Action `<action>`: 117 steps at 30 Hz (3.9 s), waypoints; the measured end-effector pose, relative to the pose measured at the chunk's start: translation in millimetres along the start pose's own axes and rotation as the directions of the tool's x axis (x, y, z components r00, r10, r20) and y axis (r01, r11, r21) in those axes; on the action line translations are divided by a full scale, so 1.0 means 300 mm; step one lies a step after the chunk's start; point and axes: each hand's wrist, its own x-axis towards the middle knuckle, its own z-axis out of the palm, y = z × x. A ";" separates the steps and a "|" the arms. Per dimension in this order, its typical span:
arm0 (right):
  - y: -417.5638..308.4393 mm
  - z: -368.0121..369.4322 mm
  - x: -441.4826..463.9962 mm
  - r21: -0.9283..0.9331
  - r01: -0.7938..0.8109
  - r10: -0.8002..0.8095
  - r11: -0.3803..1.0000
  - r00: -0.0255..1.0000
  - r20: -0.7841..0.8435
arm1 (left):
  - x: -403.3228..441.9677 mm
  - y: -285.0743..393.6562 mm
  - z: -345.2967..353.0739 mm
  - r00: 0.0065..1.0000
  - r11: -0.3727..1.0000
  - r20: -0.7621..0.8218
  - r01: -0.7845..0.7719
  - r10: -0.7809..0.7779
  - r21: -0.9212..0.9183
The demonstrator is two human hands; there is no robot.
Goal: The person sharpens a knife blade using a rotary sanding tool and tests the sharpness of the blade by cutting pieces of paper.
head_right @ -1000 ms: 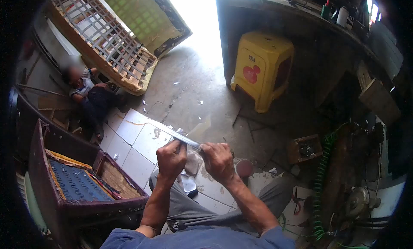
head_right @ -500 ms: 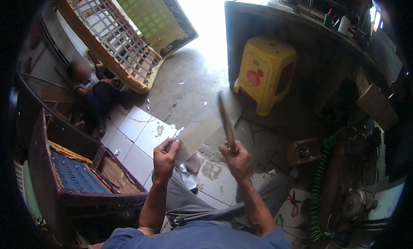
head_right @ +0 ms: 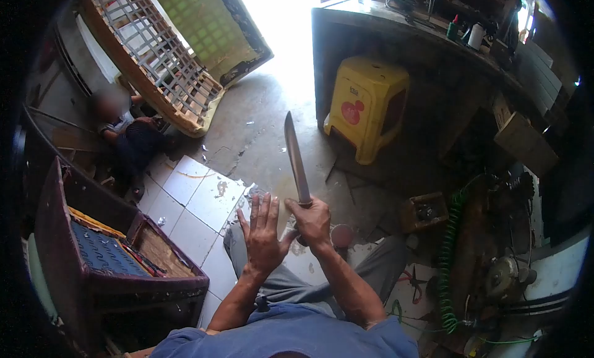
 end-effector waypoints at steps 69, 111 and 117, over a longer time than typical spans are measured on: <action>0.022 -0.154 -0.213 -0.625 0.600 -0.654 0.499 0.734 0.183 | 0.110 0.009 0.007 0.997 0.900 0.048 -0.028 0.055 -0.435; 0.194 -0.448 -0.176 -0.848 0.238 -0.553 0.473 0.830 -0.076 | 0.109 -0.119 -0.107 0.943 0.893 -0.309 -0.033 -0.121 -0.448; 0.027 -0.316 -0.227 -0.770 0.381 -0.641 0.512 0.766 -0.047 | 0.111 -0.134 -0.078 0.954 0.887 -0.257 0.018 -0.153 -0.462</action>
